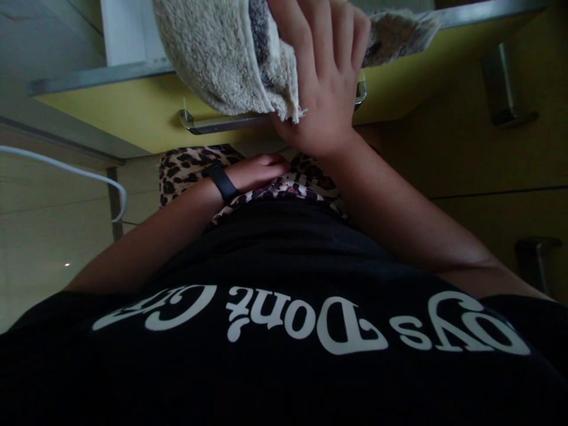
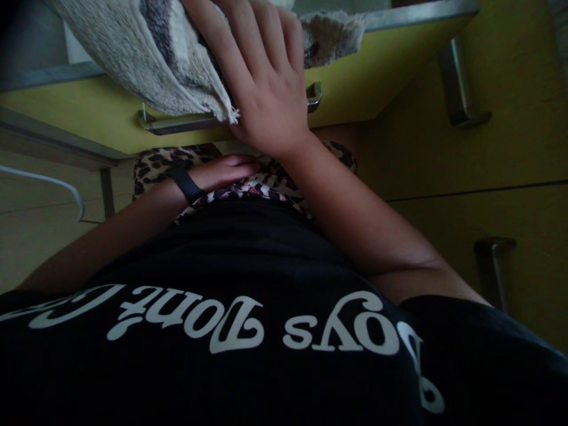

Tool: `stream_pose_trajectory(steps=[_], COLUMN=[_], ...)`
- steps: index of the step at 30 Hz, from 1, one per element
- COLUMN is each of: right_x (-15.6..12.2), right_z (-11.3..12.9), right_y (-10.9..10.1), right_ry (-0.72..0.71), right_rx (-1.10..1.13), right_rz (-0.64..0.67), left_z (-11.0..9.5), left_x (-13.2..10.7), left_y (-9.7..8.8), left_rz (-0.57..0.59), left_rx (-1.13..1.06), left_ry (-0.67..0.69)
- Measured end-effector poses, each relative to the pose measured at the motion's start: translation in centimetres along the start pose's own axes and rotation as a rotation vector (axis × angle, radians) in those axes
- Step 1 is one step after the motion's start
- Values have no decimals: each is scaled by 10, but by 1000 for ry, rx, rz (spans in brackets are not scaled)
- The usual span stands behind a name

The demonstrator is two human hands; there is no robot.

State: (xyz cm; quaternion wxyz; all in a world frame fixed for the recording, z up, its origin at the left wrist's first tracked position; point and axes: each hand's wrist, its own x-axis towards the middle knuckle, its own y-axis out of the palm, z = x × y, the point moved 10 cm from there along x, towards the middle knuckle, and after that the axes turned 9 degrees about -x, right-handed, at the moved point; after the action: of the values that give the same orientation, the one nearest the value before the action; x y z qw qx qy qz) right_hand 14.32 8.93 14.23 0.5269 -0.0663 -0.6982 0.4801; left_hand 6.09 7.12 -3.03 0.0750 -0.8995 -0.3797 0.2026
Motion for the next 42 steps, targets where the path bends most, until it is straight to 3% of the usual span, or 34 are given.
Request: stream_pose_trajectory(steps=[7,14,17,23,34,42], right_x=[-3,-1,0,-3,-2,-4], right_z=[-5,-17,-10,-9,-9,-6], right_y=[0,16,20,11,16,6], right_ry=[71,64,-21,20,18,5], right_rx=[-8,38,57,29,17,41], right_rz=[104,57,47,2,59,3], left_z=[-3,-1,-1,-2,2,0], left_x=[-1,0,0,-1,0,0], left_y=[2,1,1,0,0,0], left_rz=[3,11,14,-6,-3,1], left_rx=[21,34,11,22,3,5], left_ry=[-26,-13,-9,-22,-28,-22])
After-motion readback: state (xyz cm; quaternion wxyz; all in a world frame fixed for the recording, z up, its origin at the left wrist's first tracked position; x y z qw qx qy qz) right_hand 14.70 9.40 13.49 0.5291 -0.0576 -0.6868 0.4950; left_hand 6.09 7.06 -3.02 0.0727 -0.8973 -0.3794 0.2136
